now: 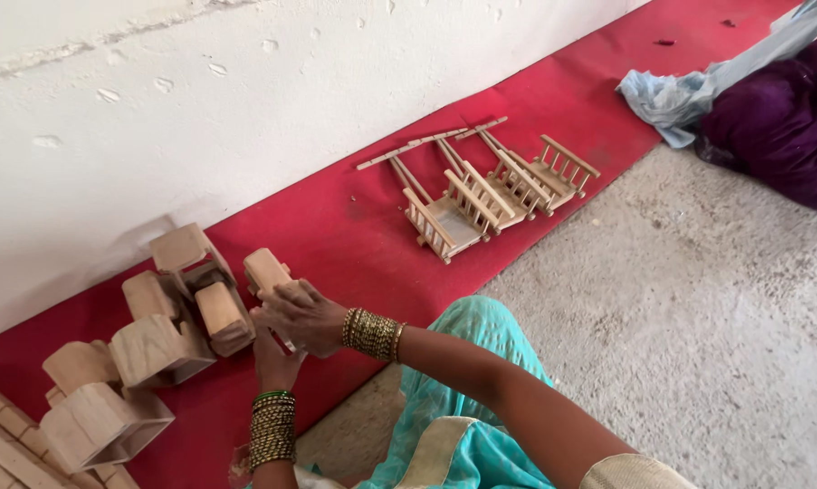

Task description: The person sits on a red mat on the floor and sorts through a pile of small wooden toy furniture pieces, picking up miniature chairs, beds, and block-like parts one at a time, turning them over and placing them into separate groups on the mat.

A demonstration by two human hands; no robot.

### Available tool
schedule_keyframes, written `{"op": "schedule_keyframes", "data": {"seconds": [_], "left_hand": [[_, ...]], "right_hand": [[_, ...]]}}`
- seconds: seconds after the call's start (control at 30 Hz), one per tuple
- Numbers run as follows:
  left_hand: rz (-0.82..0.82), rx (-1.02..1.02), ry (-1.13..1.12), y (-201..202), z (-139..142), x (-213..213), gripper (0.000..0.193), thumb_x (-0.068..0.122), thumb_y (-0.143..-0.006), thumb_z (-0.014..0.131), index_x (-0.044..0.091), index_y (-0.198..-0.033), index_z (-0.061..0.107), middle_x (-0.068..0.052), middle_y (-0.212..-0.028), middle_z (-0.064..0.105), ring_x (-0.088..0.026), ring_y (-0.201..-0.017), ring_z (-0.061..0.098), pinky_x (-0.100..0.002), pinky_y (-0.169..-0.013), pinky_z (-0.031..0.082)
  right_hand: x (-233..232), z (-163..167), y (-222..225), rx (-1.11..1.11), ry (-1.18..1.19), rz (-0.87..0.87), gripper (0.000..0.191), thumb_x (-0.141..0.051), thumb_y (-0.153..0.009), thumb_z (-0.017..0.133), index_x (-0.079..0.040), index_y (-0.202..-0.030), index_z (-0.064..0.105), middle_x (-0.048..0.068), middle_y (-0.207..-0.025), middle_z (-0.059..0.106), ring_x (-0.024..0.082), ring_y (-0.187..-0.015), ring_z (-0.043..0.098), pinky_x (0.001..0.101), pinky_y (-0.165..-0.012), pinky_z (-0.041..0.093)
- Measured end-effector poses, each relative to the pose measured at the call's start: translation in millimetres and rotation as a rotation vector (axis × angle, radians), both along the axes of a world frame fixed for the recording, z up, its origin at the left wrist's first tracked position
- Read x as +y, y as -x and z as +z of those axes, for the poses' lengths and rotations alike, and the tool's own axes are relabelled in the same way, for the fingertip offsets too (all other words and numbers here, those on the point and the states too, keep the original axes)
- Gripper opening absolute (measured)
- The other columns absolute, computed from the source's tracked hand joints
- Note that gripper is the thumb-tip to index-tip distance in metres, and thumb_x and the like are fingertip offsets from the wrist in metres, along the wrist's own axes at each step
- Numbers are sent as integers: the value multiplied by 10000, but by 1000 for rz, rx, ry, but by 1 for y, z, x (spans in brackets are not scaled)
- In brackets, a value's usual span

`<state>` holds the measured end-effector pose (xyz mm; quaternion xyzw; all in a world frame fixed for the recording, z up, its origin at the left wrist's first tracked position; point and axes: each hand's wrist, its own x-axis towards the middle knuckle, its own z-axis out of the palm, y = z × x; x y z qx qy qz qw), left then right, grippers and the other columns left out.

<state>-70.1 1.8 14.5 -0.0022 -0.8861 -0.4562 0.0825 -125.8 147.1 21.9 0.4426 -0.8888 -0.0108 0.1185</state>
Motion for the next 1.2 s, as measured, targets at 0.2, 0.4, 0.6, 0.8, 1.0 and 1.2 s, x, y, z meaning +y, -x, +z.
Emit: {"op": "schedule_keyframes", "data": {"seconds": [0.2,0.4,0.6,0.8,1.0,1.2], "left_hand": [[60,37,-26,2,-9,6,908,82,-749,866,25,-1509,371,-183,-1493,523,-337,-1343,552,-445,-1055,522],[19,-49,-416,8,-7,16,764,146,-825,784,2,-1473,406,-190,-1393,608,-313,-1203,674,-428,-897,641],[115,-191,-88,7,-3,10,864,196,-750,905,-6,-1423,403,-239,-1187,697,-350,-1055,713,-445,-861,603],[112,-58,-39,0,-8,11,861,153,-769,880,19,-1455,378,-240,-1207,691,-363,-1049,708,-453,-837,609],[129,-124,11,1,-9,10,863,178,-785,874,67,-1479,373,-222,-1175,695,-377,-1036,702,-482,-832,598],[141,-101,38,-4,-7,10,885,252,-776,881,91,-1485,376,-226,-1180,683,-390,-1050,675,-504,-845,572]], "right_hand": [[15,3,-14,-189,275,115,927,-157,-903,703,-114,-1647,152,106,-1729,153,265,-1611,113,531,-1335,76],[30,14,-11,-308,222,90,871,-65,-902,678,-84,-1634,207,144,-1696,252,276,-1595,190,475,-1317,202],[31,15,-10,-400,400,194,732,-157,-941,726,-75,-1575,371,126,-1650,359,265,-1569,258,474,-1310,221],[31,18,-9,-400,467,179,704,-139,-911,708,-72,-1551,420,120,-1646,375,283,-1569,256,463,-1314,225],[25,10,-9,-288,487,128,602,-138,-940,686,-93,-1497,462,126,-1597,444,276,-1535,336,453,-1299,274],[31,-3,-41,-118,452,95,477,-31,-981,603,-55,-1449,514,140,-1586,484,286,-1532,403,446,-1315,305]]}}
